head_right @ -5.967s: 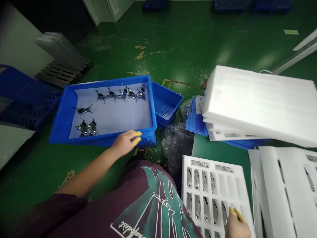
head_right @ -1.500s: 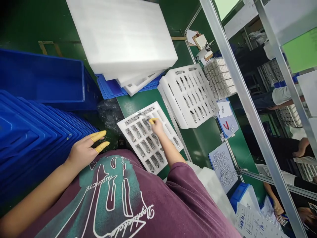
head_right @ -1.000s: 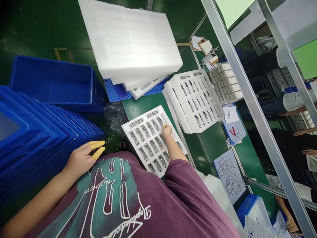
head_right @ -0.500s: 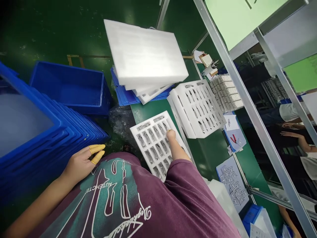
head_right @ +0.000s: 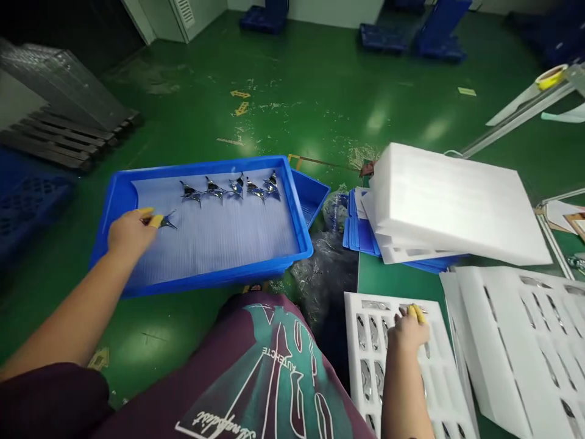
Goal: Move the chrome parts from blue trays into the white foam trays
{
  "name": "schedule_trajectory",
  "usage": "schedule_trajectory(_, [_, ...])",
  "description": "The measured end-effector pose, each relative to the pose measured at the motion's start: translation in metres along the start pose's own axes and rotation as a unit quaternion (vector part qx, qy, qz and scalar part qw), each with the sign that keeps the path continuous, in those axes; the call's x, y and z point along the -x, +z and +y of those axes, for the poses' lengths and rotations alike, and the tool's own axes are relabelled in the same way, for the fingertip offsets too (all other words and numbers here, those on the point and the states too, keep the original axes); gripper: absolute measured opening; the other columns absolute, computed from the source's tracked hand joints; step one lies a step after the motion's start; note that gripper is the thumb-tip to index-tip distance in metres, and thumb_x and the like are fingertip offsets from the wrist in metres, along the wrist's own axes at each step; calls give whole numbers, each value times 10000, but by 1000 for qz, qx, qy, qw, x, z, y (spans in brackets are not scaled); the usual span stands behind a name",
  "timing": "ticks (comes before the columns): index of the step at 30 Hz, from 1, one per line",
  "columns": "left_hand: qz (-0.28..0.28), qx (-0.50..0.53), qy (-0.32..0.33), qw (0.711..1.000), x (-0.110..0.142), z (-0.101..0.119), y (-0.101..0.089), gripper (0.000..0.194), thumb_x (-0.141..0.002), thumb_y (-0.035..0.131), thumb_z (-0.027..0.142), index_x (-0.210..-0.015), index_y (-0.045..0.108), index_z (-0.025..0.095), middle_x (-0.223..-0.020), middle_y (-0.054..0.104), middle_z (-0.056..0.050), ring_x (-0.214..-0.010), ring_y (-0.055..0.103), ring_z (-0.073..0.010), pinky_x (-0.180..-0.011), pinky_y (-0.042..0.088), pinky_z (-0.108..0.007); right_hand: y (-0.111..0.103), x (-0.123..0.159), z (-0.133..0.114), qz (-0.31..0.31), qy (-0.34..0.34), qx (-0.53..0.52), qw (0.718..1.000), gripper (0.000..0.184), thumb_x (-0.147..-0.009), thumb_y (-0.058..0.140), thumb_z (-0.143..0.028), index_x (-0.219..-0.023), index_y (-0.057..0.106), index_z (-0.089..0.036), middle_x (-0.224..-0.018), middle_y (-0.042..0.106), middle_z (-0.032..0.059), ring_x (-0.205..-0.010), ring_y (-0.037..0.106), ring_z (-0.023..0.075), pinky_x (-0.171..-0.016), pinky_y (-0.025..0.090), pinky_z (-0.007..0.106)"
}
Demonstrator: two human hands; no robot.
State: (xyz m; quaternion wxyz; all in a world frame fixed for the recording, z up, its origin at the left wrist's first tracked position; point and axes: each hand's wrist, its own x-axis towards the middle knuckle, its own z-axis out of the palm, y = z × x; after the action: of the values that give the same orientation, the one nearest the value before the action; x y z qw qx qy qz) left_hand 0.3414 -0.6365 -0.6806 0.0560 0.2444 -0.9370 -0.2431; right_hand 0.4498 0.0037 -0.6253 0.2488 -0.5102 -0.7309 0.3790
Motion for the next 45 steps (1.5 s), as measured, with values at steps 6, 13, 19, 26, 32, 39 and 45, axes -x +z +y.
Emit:
schedule_trajectory(6, [-121,-82,-22,989,-43,-65,6,268,-661,639,395,-540,567,167,-405,356,24,-398,234,-81,-469,384,-294,80,82,-120,-99,-75,-205,971,282,-508,709,-307,-750,629,-187,-731,599,11,-498,460,66,-399,347,201])
schedule_trajectory(13, [-147,-122,-64,980,-52,-55,-1,103,-630,619,263,-603,548,192,-501,500,-66,-499,509,-248,-504,417,-383,146,192,-166,-304,-119,-205,923,307,-591,727,-367,-812,655,-167,-693,640,6,-495,463,61,-466,366,210])
schedule_trajectory(19, [-199,-87,0,976,-52,-43,-11,103,-610,540,120,-555,576,199,-532,565,-81,-491,525,-237,-488,371,-324,183,262,-165,-459,-118,-83,877,339,-656,686,-428,-852,679,-151,-709,661,31,-501,432,64,-482,349,224])
schedule_trajectory(26, [-136,36,275,951,-15,6,-26,226,-782,460,209,-711,674,223,-638,629,-29,-583,563,-180,-516,373,-281,223,321,-159,-595,-74,123,791,494,-696,678,-441,-1088,658,-141,-895,672,69,-541,445,70,-514,380,240])
schedule_trajectory(32, [-51,67,378,922,-4,12,-35,260,-875,437,195,-709,638,192,-595,593,2,-562,549,-122,-531,393,-241,232,343,-150,-657,-84,194,724,360,-699,701,-427,-946,699,-166,-725,617,7,-559,421,76,-541,353,242])
schedule_trajectory(39, [30,163,465,870,-6,19,-34,131,-871,524,163,-772,611,173,-664,639,8,-596,579,-95,-570,456,-198,224,339,-150,-700,-5,147,698,254,-635,732,-384,-751,682,-163,-579,537,-31,-545,408,71,-521,306,234])
schedule_trajectory(45, [-11,205,469,859,-3,22,-27,146,-868,517,152,-755,608,171,-678,655,3,-600,584,-97,-575,468,-204,217,333,-153,-710,79,125,689,204,-653,678,-352,-650,630,-154,-536,539,-19,-456,380,61,-442,239,225])
